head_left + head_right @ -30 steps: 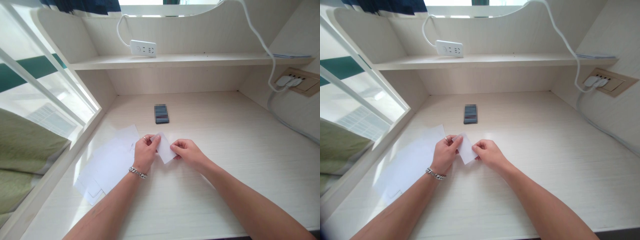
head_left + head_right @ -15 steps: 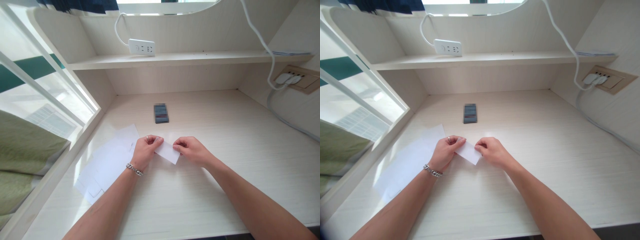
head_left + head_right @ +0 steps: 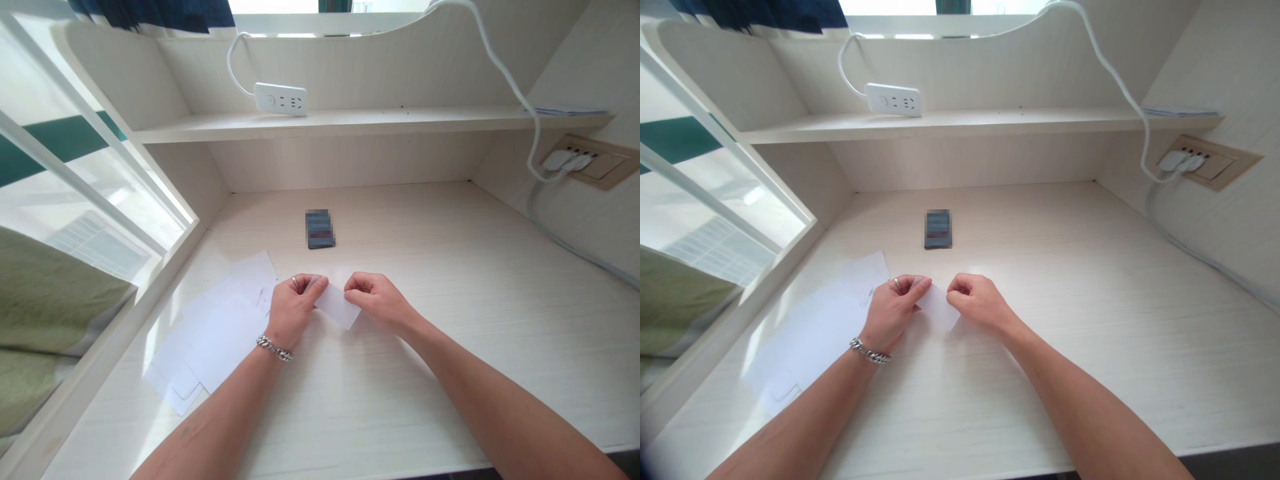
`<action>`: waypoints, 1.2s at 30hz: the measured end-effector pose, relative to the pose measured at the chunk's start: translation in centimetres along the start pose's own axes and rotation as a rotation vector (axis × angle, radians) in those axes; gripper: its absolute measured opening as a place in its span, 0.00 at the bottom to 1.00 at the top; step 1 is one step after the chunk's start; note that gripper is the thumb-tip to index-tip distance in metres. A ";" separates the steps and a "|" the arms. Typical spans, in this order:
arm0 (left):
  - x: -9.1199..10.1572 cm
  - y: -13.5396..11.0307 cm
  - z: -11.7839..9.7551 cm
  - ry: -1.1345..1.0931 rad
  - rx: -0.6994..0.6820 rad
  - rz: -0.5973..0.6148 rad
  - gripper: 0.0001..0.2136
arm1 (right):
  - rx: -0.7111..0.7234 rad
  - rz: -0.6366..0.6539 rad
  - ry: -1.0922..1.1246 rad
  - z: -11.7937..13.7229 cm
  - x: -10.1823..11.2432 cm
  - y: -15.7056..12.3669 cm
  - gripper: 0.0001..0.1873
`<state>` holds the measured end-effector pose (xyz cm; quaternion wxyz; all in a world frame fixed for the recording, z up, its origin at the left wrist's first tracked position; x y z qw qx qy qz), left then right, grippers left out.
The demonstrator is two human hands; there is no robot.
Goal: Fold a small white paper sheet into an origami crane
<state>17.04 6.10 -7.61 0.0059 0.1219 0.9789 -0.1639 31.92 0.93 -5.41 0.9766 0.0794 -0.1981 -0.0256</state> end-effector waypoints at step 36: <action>-1.3 -0.6 -1.2 0.668 -0.060 0.219 0.07 | -0.093 -0.109 0.139 -3.0 4.2 0.5 0.12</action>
Point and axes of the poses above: each hand's wrist, its own y-axis towards the middle knuckle, its own x-axis out of the back of the hand, z = x × y, the point moved 10 cm from there along y, towards the middle knuckle, and after that the axes turned 11 degrees about x, right-handed, at the moved point
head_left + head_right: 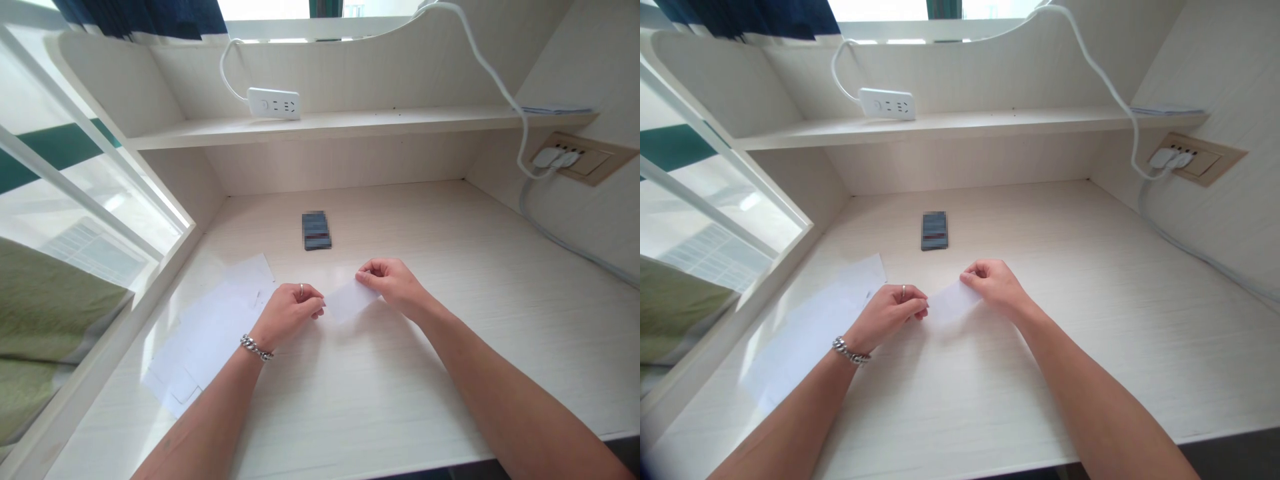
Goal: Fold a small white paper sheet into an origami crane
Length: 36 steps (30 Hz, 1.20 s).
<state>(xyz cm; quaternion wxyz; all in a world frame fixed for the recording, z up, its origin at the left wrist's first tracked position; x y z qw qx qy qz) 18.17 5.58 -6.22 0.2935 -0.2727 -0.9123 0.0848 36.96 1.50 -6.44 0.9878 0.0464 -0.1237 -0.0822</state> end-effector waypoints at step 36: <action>-0.7 -0.2 -0.2 -0.411 -0.047 0.063 0.14 | -0.046 0.191 0.226 1.1 -4.4 -1.5 0.15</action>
Point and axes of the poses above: each hand's wrist, its own y-axis towards the middle knuckle, its own x-axis out of the back of the hand, z = x × y, the point moved 10 cm from there along y, towards the middle knuckle, and after that the axes turned 11 degrees about x, right-handed, at the moved point
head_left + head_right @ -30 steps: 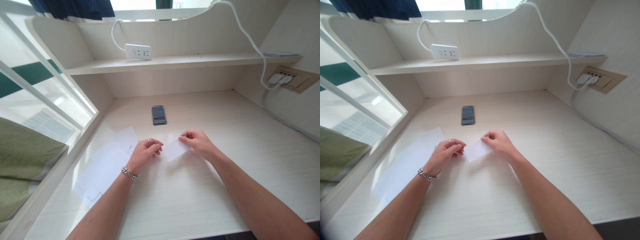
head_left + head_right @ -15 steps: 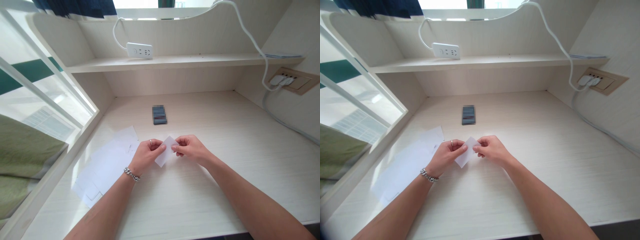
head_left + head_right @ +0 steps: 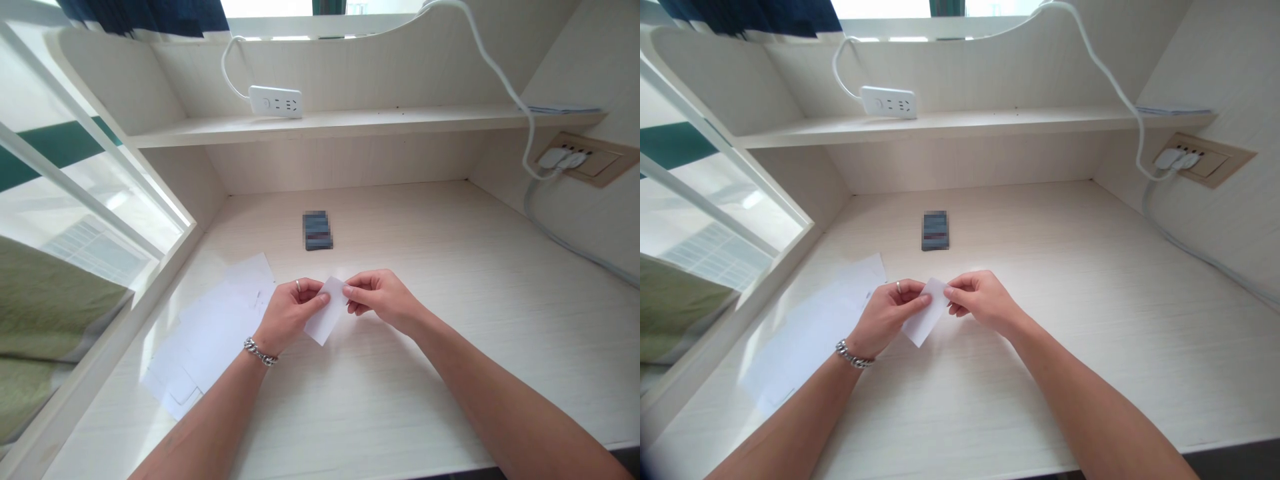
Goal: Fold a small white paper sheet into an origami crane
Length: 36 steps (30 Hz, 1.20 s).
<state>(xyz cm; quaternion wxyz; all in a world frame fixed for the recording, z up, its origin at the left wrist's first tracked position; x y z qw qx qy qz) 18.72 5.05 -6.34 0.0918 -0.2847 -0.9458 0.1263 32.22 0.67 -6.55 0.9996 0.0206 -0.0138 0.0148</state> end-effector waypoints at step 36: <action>0.1 -0.1 0.4 -0.050 0.035 -0.078 0.15 | 0.113 -0.196 -0.026 1.3 0.6 -0.1 0.11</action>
Point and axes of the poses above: each hand's wrist, its own y-axis towards the middle knuckle, its own x-axis out of the back of the hand, z = x × y, the point moved 10 cm from there along y, towards the middle knuckle, and after that the axes turned 11 degrees about x, right-handed, at the moved point
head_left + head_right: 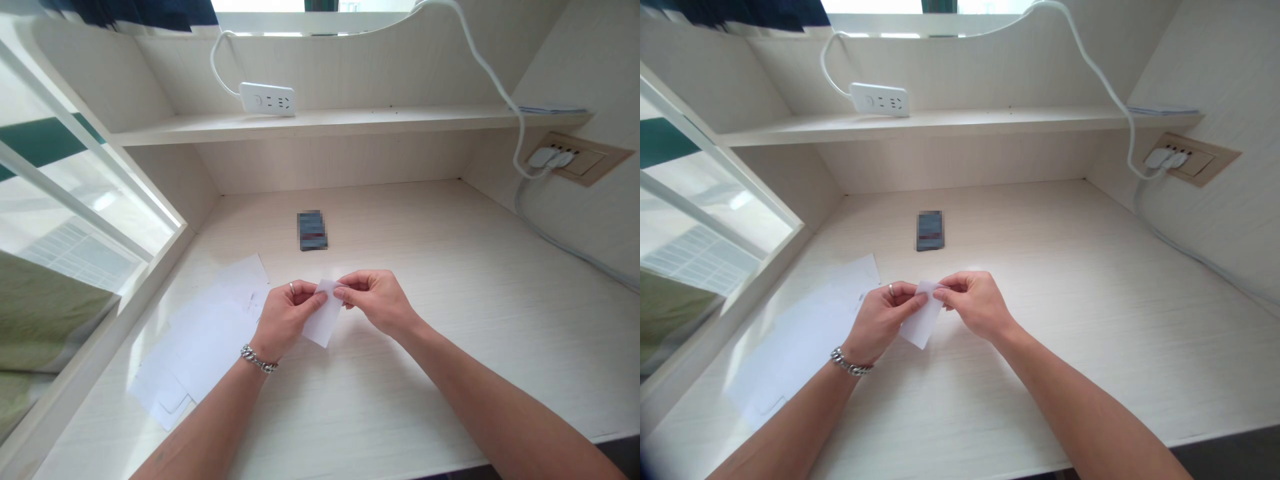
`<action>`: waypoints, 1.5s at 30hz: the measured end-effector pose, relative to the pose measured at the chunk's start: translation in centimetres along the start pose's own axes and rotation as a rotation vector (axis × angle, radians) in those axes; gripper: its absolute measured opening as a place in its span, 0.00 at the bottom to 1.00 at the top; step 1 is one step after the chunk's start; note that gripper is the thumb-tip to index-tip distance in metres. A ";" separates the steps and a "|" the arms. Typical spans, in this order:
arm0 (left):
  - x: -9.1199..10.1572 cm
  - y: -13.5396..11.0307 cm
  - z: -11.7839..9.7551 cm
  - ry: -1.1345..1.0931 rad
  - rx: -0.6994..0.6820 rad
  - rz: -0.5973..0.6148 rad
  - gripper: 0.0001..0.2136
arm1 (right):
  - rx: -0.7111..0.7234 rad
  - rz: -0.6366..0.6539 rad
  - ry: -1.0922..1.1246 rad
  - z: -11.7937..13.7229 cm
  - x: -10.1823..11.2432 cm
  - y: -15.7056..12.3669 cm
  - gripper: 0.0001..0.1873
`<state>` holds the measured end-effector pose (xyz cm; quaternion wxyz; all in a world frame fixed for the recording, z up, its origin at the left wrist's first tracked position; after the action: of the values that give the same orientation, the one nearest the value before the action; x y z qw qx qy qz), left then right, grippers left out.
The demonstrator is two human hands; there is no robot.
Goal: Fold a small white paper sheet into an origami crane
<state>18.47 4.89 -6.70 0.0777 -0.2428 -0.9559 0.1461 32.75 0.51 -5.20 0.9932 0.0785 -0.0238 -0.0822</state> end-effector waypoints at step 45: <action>-0.1 0.1 -0.4 0.084 -0.065 -0.116 0.17 | -0.165 0.112 0.032 -1.4 -0.7 -0.5 0.11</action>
<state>18.65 5.03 -6.33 0.1180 -0.1951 -0.9685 0.0999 32.04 0.41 -6.72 0.9996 -0.0035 -0.0053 -0.0269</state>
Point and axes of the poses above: each hand's wrist, its own y-axis towards the middle knuckle, its own x-axis out of the back of the hand, z = x × y, the point moved 10 cm from there along y, towards the middle knuckle, and after that the axes turned 11 degrees about x, right-handed, at the moved point
